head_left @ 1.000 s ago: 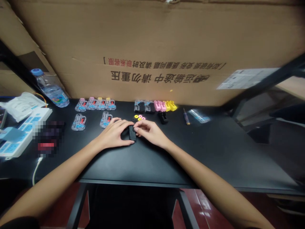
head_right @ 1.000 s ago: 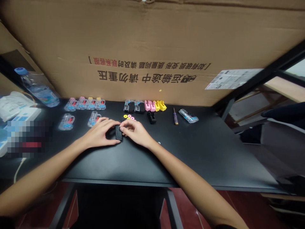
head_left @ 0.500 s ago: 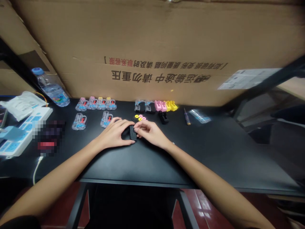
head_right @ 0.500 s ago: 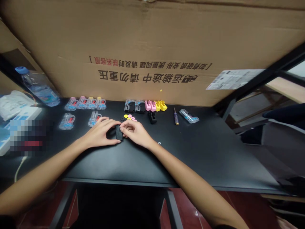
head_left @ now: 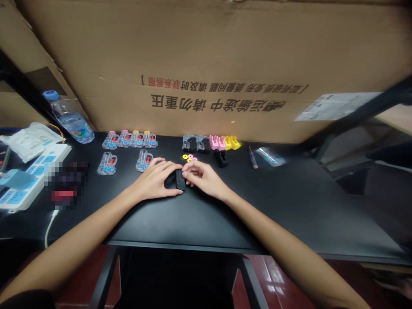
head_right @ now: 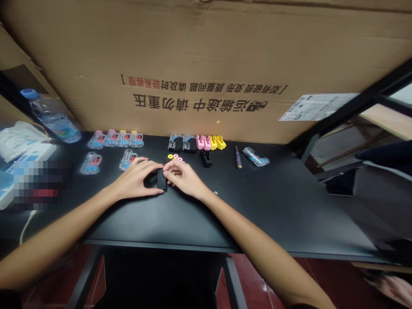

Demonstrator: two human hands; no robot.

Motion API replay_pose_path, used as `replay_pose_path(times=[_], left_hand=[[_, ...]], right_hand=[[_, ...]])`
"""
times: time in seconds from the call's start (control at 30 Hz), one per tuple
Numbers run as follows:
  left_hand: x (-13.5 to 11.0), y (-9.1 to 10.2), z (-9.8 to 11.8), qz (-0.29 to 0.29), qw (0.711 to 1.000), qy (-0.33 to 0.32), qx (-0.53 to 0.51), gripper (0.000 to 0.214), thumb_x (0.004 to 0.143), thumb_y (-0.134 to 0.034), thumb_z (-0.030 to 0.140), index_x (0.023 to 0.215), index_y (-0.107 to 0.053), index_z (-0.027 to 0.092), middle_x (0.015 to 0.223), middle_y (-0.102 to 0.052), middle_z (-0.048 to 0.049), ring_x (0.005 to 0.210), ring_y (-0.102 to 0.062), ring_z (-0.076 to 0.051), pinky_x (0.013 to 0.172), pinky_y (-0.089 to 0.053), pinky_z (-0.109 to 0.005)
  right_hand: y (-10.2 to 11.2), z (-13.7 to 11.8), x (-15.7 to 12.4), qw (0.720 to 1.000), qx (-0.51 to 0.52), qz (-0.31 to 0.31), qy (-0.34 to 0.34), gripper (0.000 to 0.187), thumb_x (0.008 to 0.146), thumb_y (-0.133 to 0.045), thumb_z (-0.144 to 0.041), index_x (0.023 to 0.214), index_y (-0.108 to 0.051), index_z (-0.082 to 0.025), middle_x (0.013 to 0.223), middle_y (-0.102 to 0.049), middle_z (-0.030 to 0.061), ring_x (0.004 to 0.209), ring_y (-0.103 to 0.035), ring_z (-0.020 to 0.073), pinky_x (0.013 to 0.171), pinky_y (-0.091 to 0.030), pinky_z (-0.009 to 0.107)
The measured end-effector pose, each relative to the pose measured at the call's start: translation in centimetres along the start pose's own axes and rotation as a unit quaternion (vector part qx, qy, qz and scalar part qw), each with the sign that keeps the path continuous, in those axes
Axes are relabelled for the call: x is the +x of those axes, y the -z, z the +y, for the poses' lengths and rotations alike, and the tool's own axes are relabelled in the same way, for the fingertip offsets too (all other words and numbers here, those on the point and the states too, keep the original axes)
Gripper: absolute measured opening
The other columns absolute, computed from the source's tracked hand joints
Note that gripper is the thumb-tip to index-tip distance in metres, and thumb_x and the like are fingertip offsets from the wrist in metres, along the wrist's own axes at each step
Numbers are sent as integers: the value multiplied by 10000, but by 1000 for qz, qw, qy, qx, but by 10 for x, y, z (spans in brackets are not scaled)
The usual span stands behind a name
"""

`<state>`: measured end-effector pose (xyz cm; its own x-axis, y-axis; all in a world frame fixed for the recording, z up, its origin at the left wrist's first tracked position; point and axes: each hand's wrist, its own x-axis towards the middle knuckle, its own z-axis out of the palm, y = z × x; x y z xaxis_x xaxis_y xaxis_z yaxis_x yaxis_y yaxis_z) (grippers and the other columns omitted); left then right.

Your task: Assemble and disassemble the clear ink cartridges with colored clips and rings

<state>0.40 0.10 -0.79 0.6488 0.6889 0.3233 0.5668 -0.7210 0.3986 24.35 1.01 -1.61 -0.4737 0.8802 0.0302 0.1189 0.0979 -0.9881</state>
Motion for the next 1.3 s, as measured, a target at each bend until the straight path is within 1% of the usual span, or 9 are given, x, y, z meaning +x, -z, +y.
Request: replay_pose_path(times=[0.17,0.27,0.37,0.47,0.67,0.83,1.03,1.13,1.3], left_hand=[[0,-1,-1,1,1000,-3,3,645,884,-822,554,1399,-599,237,1309,-753,-108,1188,-719,-304,1221,-370,-536],[0,1,-1,7,1000,0,1,674,888,-812,568,1423,-592,223,1275,-761,-111,1159,-724,-303,1217,-376,-542],[0,3,0,13,1000,15,-8,689,892,-790,578,1446,-586,223,1242,-766,-111,1113,-729,-304,1222,-371,-564],[0,5,1,10,999,32,-25,674,879,-776,591,1420,-602,228,1173,-770,-99,1065,-725,-308,1217,-378,-582],[-1,4,-2,-13,995,57,-78,446,970,-654,567,1277,-638,244,1173,-762,-86,1137,-687,-310,1220,-373,-579],[-2,6,-2,-9,993,58,-97,385,1079,-488,522,1344,-600,267,1272,-755,-80,1214,-670,-304,1231,-356,-575],[-1,10,3,39,997,30,-51,750,914,-767,526,1553,-455,286,1445,-684,-112,1169,-700,-303,1192,-407,-534],[0,9,2,37,998,21,-37,728,910,-785,513,1536,-490,284,1496,-657,-123,1179,-707,-300,1183,-409,-521],[0,7,-3,37,998,39,-14,694,891,-807,557,1466,-564,255,1442,-701,-117,1236,-697,-315,1191,-386,-520]], right_hand=[[0,2,-1,1000,7,12,2,324,917,-792,-481,1034,-633,-224,737,-654,-35,620,-658,140,642,-583,300],[3,2,-1,1000,-8,6,16,238,1001,-682,-438,1087,-657,-218,756,-659,-19,633,-659,144,658,-593,310],[8,1,-3,992,-89,12,89,171,1044,-593,-340,1109,-697,-220,949,-698,40,693,-643,141,664,-583,311],[12,-1,-6,968,-182,-3,175,189,997,-644,-230,1173,-710,-238,1244,-668,89,757,-626,134,686,-577,318],[15,-4,-7,939,-254,-44,227,303,1005,-694,-240,1304,-674,-281,1301,-665,101,884,-639,191,805,-604,388],[13,-4,-8,938,-272,-13,217,260,1011,-707,-319,1260,-691,-243,1184,-720,99,879,-673,214,838,-599,406],[9,-4,-7,953,-256,33,161,229,985,-732,-435,1078,-745,-226,984,-753,72,828,-694,229,800,-587,399],[9,-5,-7,955,-259,15,147,221,999,-713,-443,1044,-756,-231,954,-763,65,834,-704,236,814,-581,403],[16,-4,-5,920,-355,36,162,266,1071,-600,-395,1228,-754,-246,1264,-781,122,1178,-671,327,1048,-497,523]])
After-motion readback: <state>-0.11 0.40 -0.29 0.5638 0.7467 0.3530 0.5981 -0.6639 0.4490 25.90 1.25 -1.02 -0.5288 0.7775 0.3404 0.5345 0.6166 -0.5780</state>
